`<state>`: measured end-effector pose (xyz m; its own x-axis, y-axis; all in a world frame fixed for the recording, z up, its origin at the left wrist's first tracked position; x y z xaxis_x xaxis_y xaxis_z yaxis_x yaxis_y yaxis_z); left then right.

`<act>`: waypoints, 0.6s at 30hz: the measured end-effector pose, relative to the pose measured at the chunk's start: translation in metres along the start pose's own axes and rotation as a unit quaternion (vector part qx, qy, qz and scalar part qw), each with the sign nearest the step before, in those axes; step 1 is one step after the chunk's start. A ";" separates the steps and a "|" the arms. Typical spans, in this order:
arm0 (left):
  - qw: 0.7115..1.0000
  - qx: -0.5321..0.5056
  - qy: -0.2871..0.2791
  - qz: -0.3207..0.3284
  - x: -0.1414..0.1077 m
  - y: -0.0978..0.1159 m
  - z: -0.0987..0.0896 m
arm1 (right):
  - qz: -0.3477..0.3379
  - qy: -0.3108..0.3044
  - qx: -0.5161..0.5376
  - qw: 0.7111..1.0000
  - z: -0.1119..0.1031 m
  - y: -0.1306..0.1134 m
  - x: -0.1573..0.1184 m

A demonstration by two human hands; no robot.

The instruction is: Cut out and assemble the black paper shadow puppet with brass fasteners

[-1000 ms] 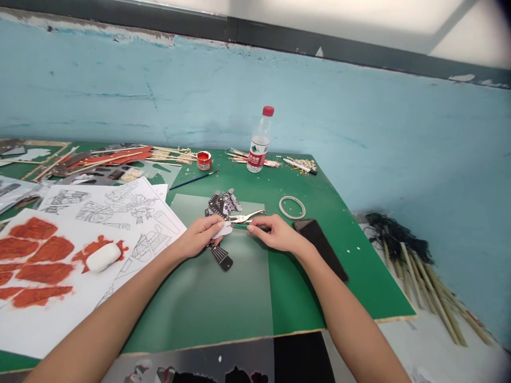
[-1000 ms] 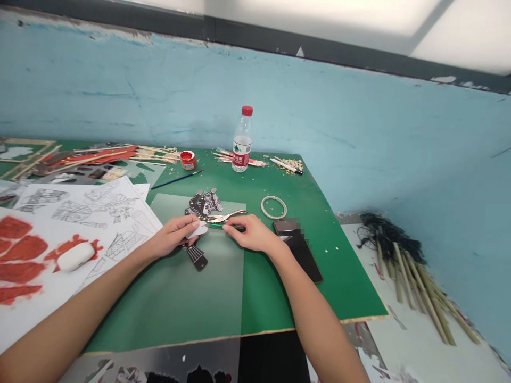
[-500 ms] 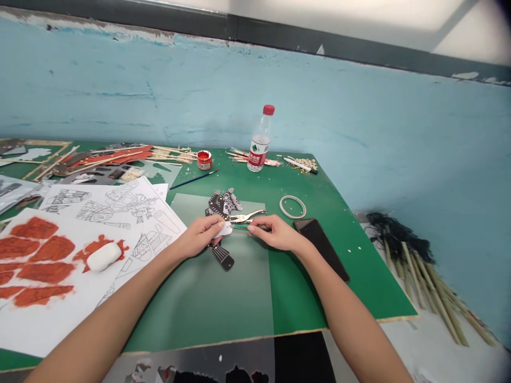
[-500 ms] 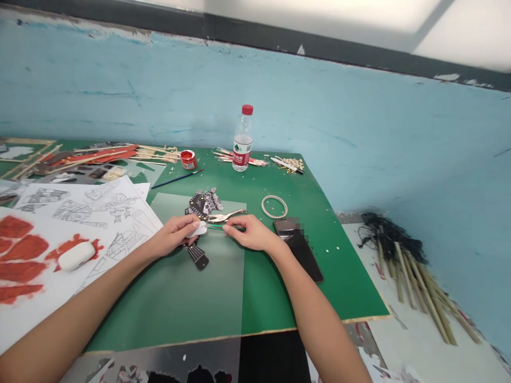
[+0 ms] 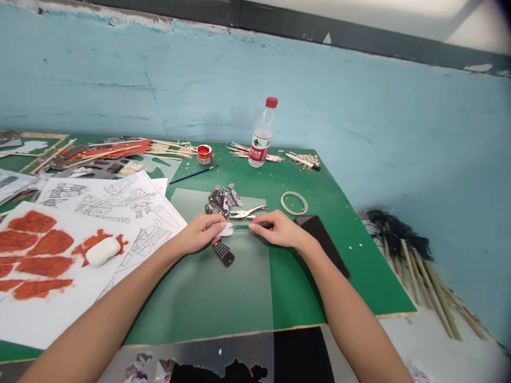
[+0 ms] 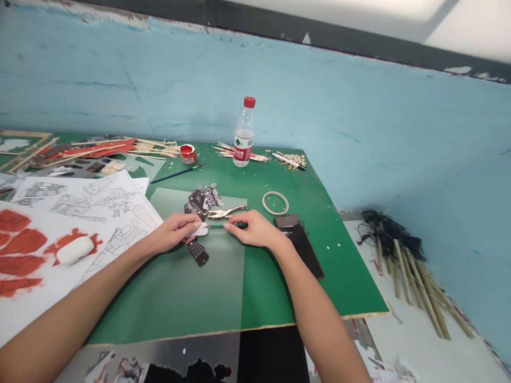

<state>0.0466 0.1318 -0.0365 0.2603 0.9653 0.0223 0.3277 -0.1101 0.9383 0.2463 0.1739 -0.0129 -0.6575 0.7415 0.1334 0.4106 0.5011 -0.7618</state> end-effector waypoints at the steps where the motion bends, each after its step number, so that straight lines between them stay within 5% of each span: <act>1: 1.000 0.001 -0.004 -0.001 0.000 0.001 0.000 | -0.007 0.002 -0.009 1.000 0.000 -0.002 0.000; 9: 0.997 0.072 -0.008 0.020 -0.003 0.012 0.001 | -0.063 0.043 -0.145 0.987 0.000 -0.013 0.001; 18: 0.995 0.093 -0.025 0.008 -0.003 0.014 0.004 | -0.186 0.133 -0.357 0.906 0.008 -0.024 0.011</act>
<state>0.0542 0.1267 -0.0251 0.3108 0.9503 0.0148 0.4837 -0.1716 0.8582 0.2243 0.1662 0.0021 -0.6982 0.4951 0.5170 0.5572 0.8293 -0.0416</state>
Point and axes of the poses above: each hand's wrist, its own x-axis towards the middle knuckle, its own z-axis out of the palm, y = z × x, the point moved 6 cm from there along x, towards the middle knuckle, and after that the axes turned 10 degrees about y, right-handed, at the moved point
